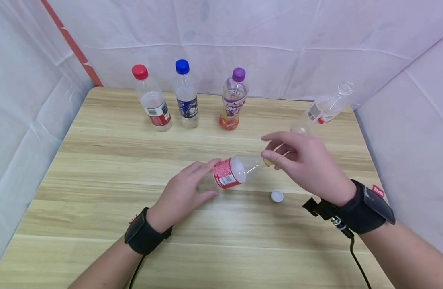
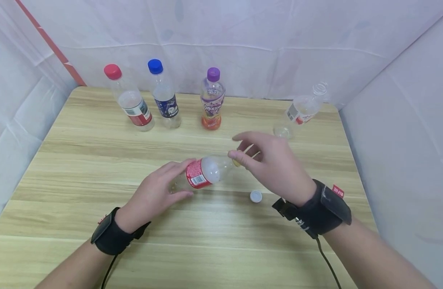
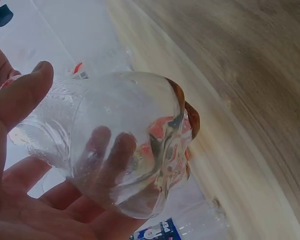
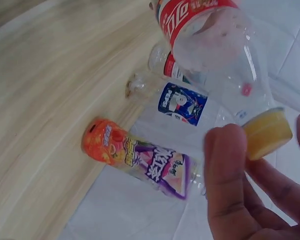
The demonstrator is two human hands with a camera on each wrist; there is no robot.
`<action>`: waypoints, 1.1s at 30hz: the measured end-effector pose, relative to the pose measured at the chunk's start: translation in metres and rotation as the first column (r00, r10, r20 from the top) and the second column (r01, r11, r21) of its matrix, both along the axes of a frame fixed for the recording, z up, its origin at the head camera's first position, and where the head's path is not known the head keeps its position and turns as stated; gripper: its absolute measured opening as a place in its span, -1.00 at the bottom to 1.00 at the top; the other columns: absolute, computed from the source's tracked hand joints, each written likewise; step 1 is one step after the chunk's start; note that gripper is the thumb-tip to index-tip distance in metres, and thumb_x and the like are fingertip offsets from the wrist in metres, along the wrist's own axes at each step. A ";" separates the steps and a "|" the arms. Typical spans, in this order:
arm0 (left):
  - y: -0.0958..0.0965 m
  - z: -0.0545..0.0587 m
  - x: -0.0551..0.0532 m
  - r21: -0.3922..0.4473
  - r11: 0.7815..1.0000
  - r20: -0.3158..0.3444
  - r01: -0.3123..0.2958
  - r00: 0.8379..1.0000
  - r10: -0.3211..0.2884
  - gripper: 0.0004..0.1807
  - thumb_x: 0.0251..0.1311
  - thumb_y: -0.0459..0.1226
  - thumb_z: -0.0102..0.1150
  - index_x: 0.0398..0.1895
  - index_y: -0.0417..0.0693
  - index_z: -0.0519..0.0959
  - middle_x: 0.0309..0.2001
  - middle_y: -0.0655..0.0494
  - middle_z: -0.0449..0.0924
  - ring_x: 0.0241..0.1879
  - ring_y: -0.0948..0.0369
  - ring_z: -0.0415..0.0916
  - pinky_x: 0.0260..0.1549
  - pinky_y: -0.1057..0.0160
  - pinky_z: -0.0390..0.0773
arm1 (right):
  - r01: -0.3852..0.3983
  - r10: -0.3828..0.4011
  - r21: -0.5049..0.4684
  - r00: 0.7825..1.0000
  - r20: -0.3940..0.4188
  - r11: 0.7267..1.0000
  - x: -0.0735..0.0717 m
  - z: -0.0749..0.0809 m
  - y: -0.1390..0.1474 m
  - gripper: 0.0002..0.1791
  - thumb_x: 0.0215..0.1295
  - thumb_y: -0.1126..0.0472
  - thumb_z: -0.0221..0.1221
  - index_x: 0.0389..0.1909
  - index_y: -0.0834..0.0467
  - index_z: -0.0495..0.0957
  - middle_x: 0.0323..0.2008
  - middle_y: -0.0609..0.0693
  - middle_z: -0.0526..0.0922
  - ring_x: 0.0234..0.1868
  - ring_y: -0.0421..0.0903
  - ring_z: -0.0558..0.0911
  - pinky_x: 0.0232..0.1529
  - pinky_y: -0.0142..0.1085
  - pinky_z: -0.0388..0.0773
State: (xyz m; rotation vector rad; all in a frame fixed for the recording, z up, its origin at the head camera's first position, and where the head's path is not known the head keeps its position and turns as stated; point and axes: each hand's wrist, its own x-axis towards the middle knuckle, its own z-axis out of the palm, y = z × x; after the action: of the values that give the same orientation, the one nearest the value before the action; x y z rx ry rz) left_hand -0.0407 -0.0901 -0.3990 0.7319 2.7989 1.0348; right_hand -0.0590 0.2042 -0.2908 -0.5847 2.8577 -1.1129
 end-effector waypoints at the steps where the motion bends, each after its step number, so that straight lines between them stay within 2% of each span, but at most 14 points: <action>1: 0.000 0.000 0.000 -0.003 1.000 -0.006 -0.001 1.000 0.001 -0.02 0.04 -0.08 0.65 0.56 0.32 0.36 0.11 0.12 0.67 0.10 0.22 0.64 0.12 0.12 0.70 | 0.000 0.000 -0.002 1.000 -0.003 1.000 0.001 -0.001 0.000 -0.72 0.44 0.14 0.34 0.11 0.07 0.70 -0.22 -0.08 0.77 -0.35 -0.21 0.74 -0.27 -0.48 0.67; 3: 0.000 -0.001 0.000 -0.005 1.000 -0.009 0.000 1.000 -0.001 -0.02 0.04 -0.08 0.65 0.56 0.31 0.36 0.11 0.12 0.67 0.10 0.22 0.65 0.11 0.12 0.70 | -0.003 0.003 -0.001 1.000 -0.024 1.000 0.002 -0.002 -0.001 -0.84 0.42 0.16 0.36 -0.04 0.06 0.74 -0.31 -0.12 0.75 -0.42 -0.21 0.70 -0.31 -0.48 0.65; 6: 0.000 -0.001 0.000 -0.002 1.000 -0.010 0.000 1.000 0.000 -0.02 0.04 -0.09 0.65 0.56 0.31 0.36 0.10 0.11 0.67 0.09 0.21 0.65 0.10 0.12 0.70 | -0.014 0.013 -0.011 0.997 -0.075 1.000 0.003 -0.002 -0.002 -0.93 0.37 0.22 0.39 -0.17 0.03 0.76 -0.34 -0.15 0.71 -0.39 -0.26 0.67 -0.27 -0.54 0.63; 11: 0.000 0.000 0.000 0.011 1.000 -0.010 0.011 1.000 -0.011 -0.03 0.03 -0.10 0.65 0.56 0.30 0.37 0.09 0.10 0.67 0.07 0.20 0.66 0.10 0.14 0.71 | -0.054 0.049 -0.032 0.988 -0.147 0.998 0.003 -0.001 -0.002 -0.87 0.27 0.30 0.45 -0.24 0.01 0.78 -0.31 -0.21 0.72 -0.27 -0.31 0.65 -0.15 -0.59 0.64; 21: -0.001 0.000 -0.001 0.021 1.000 0.019 0.009 1.000 -0.010 -0.03 0.02 -0.11 0.66 0.55 0.34 0.38 0.10 0.12 0.67 0.08 0.20 0.65 0.10 0.13 0.71 | -0.119 0.119 0.017 0.961 -0.248 0.993 0.001 -0.003 0.000 -0.76 0.10 0.35 0.54 -0.27 -0.02 0.78 -0.26 -0.28 0.72 -0.22 -0.38 0.64 -0.17 -0.58 0.61; 23: -0.001 0.000 -0.001 0.021 1.000 0.029 0.008 1.000 -0.009 -0.02 0.02 -0.11 0.66 0.55 0.35 0.37 0.10 0.12 0.67 0.08 0.19 0.65 0.09 0.13 0.71 | -0.125 0.125 0.017 0.962 -0.244 0.992 0.001 -0.002 0.001 -0.74 0.12 0.35 0.53 -0.21 0.01 0.78 -0.23 -0.26 0.73 -0.20 -0.38 0.65 -0.16 -0.57 0.63; 26: -0.001 0.000 -0.001 0.018 1.000 0.036 0.008 0.999 -0.009 -0.02 0.03 -0.10 0.65 0.56 0.34 0.36 0.10 0.11 0.67 0.07 0.19 0.64 0.08 0.14 0.71 | -0.108 0.104 -0.009 0.975 -0.197 0.994 0.001 -0.001 0.002 -0.59 0.19 0.36 0.49 0.06 0.05 0.74 -0.03 -0.15 0.76 -0.08 -0.28 0.70 -0.12 -0.53 0.67; 30: 0.000 0.000 -0.001 0.007 1.000 0.022 0.005 1.000 -0.005 -0.02 0.04 -0.09 0.64 0.57 0.33 0.35 0.11 0.11 0.67 0.07 0.21 0.64 0.08 0.14 0.71 | -0.046 0.043 -0.033 0.994 -0.103 0.998 0.002 0.003 0.002 -0.28 0.32 0.29 0.42 0.49 -0.02 0.45 0.34 -0.01 0.60 0.17 -0.06 0.69 -0.06 -0.40 0.71; 31: 0.000 -0.001 -0.001 0.004 1.000 0.018 0.003 1.000 -0.003 -0.02 0.05 -0.09 0.64 0.57 0.33 0.35 0.10 0.12 0.67 0.07 0.21 0.64 0.08 0.14 0.71 | -0.034 0.031 -0.034 0.996 -0.082 0.999 0.002 0.003 0.001 -0.25 0.34 0.27 0.41 0.52 -0.05 0.41 0.36 0.01 0.57 0.19 -0.03 0.68 -0.05 -0.37 0.72; 33: 0.000 -0.001 -0.001 0.002 1.000 0.014 0.001 1.000 -0.001 -0.02 0.05 -0.09 0.64 0.57 0.34 0.35 0.10 0.12 0.67 0.08 0.21 0.64 0.09 0.13 0.71 | -0.025 0.024 -0.026 0.998 -0.058 0.999 0.002 0.003 0.001 -0.30 0.34 0.23 0.41 0.48 -0.04 0.46 0.32 0.01 0.61 0.14 -0.05 0.71 -0.06 -0.36 0.73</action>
State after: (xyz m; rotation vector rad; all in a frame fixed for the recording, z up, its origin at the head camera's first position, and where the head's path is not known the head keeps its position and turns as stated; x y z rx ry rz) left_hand -0.0414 -0.0903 -0.4000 0.7230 2.7855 1.0392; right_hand -0.0567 0.2053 -0.2877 -0.6621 2.8797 -1.1508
